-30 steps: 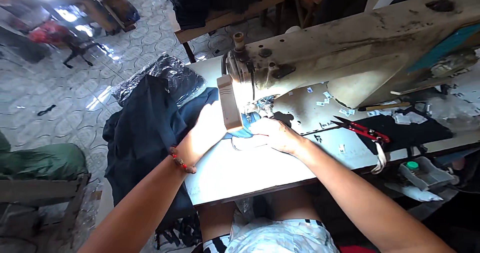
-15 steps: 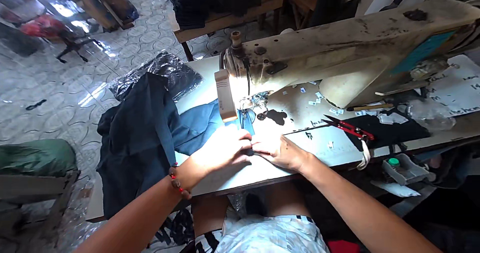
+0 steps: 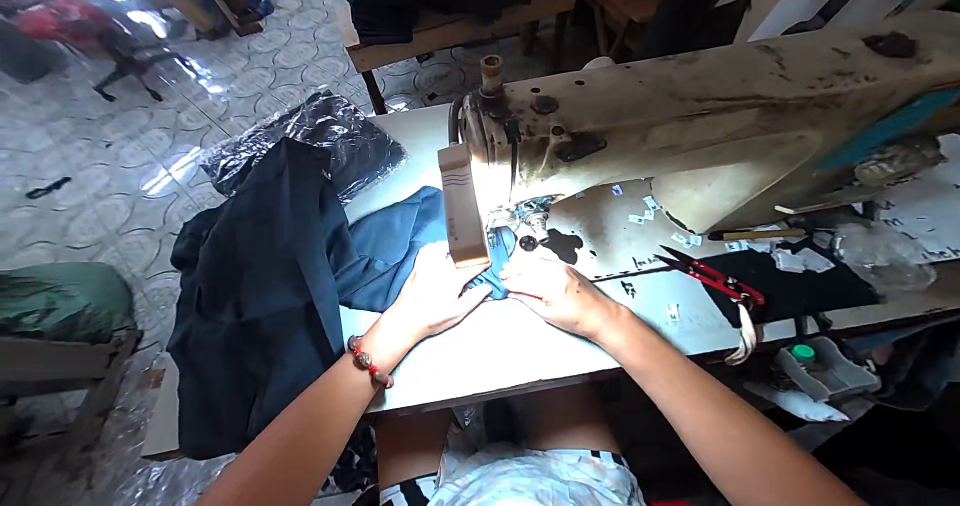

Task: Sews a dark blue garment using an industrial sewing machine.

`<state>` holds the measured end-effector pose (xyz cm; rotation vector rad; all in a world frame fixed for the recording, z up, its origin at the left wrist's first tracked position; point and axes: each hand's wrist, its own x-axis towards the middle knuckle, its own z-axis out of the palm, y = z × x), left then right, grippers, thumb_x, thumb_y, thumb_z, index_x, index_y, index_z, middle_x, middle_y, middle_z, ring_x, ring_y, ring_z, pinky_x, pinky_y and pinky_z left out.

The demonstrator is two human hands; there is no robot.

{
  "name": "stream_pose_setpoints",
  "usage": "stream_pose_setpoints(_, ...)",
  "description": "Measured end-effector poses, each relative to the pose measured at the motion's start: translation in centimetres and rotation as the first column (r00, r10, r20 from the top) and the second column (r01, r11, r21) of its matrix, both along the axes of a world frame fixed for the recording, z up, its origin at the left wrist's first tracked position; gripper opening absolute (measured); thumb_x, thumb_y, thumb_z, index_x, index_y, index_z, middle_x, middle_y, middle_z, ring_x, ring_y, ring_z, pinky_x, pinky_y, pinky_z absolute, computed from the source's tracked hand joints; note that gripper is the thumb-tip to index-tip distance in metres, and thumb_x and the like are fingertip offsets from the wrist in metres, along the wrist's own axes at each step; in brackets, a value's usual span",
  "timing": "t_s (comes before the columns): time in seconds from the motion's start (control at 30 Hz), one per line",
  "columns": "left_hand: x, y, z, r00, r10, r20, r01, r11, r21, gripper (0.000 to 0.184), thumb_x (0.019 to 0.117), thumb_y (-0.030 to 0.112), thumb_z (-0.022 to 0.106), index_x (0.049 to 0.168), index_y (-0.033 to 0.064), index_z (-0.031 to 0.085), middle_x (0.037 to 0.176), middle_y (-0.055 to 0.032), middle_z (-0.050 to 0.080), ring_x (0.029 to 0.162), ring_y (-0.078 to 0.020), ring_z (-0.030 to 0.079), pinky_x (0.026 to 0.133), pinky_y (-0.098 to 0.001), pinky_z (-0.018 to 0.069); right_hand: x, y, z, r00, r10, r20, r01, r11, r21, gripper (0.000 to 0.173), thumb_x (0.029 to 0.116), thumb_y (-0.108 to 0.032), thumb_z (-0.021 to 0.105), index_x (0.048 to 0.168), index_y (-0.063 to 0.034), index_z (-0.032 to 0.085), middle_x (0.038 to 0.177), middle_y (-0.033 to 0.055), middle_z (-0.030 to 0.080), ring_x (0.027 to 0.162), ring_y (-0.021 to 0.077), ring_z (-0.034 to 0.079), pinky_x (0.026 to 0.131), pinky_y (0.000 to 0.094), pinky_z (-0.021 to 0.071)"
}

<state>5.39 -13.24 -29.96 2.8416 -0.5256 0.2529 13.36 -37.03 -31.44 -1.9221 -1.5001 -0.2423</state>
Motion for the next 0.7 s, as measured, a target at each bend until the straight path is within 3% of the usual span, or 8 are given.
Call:
stream_pose_setpoints(0.17,2.1,1.2,0.2,0.996,0.083,-0.034,-0.082,0.997,0.009,0.054,0.1019,0.050,0.037,0.134,0.0198,0.068,0.142,-0.0061,0.061,0.135,-0.0289,0.052,0.115,-0.0519,0.0333,1.5,1.3,0.4,0.999,-0.029,-0.041,0.029,1.000,0.000,0.018,0.0945,-0.009,0.062,0.103,-0.0020,0.077,0.108,0.0121,0.075,0.108,0.0236,0.070,0.100,0.0347,0.0538)
stream_pose_setpoints(0.27,2.2,1.8,2.2,0.996,0.069,-0.063,-0.064,0.995,0.083,0.049,0.0973,0.054,0.049,0.119,0.0182,0.075,0.142,-0.0184,0.056,0.135,-0.0391,0.048,0.113,-0.0581,0.0345,1.9,1.5,0.4,0.999,-0.019,-0.050,0.020,1.000,0.011,0.017,0.0936,-0.007,0.062,0.101,-0.0023,0.077,0.107,0.0111,0.074,0.108,0.0226,0.070,0.100,0.0340,0.0534)
stream_pose_setpoints(0.3,1.7,1.1,3.4,0.999,0.023,-0.043,-0.018,0.994,0.107,0.044,0.0974,0.050,0.052,0.108,0.0152,0.077,0.136,-0.0189,0.061,0.132,-0.0397,0.052,0.113,-0.0593,0.0356,1.9,1.4,0.3,0.999,-0.011,-0.047,0.011,1.000,0.002,0.019,0.0935,-0.007,0.061,0.102,-0.0029,0.077,0.109,0.0107,0.074,0.109,0.0225,0.069,0.101,0.0341,0.0524)
stream_pose_setpoints(0.37,0.5,-0.8,4.8,0.986,-0.160,0.052,0.152,0.981,0.123,0.030,0.0976,0.039,0.058,0.085,0.0156,0.072,0.091,-0.0070,0.068,0.095,-0.0272,0.066,0.091,-0.0518,0.0486,1.3,1.1,0.2,0.999,0.001,-0.036,-0.001,1.000,-0.011,0.019,0.0953,-0.012,0.062,0.101,-0.0059,0.078,0.108,0.0094,0.073,0.110,0.0216,0.068,0.100,0.0348,0.0524)
stream_pose_setpoints(0.43,-0.6,-2.0,3.9,0.962,-0.269,0.037,0.263,0.957,0.125,0.027,0.0983,0.037,0.059,0.090,0.0149,0.073,0.077,-0.0019,0.064,0.082,-0.0224,0.063,0.084,-0.0453,0.0488,-0.2,0.6,0.1,1.000,-0.007,-0.011,0.007,1.000,-0.030,0.018,0.0961,-0.015,0.061,0.096,-0.0089,0.079,0.105,0.0074,0.074,0.106,0.0202,0.069,0.095,0.0377,0.0547)
stream_pose_setpoints(0.5,-1.2,-1.7,2.1,0.955,-0.283,0.089,0.278,0.959,0.060,0.032,0.0967,0.040,0.061,0.102,0.0112,0.073,0.090,-0.0061,0.068,0.091,-0.0255,0.065,0.085,-0.0437,0.0508,-1.9,0.0,-0.2,0.999,-0.031,-0.015,0.031,0.999,-0.015,0.021,0.0987,-0.018,0.061,0.095,-0.0084,0.079,0.102,0.0077,0.075,0.102,0.0201,0.071,0.091,0.0380,0.0564)
stream_pose_setpoints(0.6,-2.2,-1.0,0.3,0.981,-0.171,0.097,0.172,0.985,-0.008,0.050,0.0995,0.053,0.052,0.122,0.0135,0.072,0.133,-0.0049,0.067,0.119,-0.0244,0.062,0.103,-0.0448,0.0464,-2.7,-0.6,-0.6,0.998,-0.056,-0.018,0.057,0.998,0.023,0.021,0.0977,-0.016,0.061,0.099,-0.0070,0.080,0.109,0.0098,0.077,0.109,0.0218,0.072,0.097,0.0369,0.0558)
stream_pose_setpoints(0.7,-2.6,-1.5,-0.6,0.989,-0.074,0.130,0.085,0.993,-0.079,0.049,0.0998,0.052,0.051,0.124,0.0155,0.073,0.133,-0.0007,0.068,0.118,-0.0212,0.061,0.105,-0.0429,0.0431,-2.4,-0.7,-0.5,0.999,-0.049,-0.016,0.049,0.999,0.017,0.021,0.0976,-0.017,0.062,0.100,-0.0074,0.081,0.110,0.0093,0.077,0.109,0.0207,0.072,0.096,0.0359,0.0556)
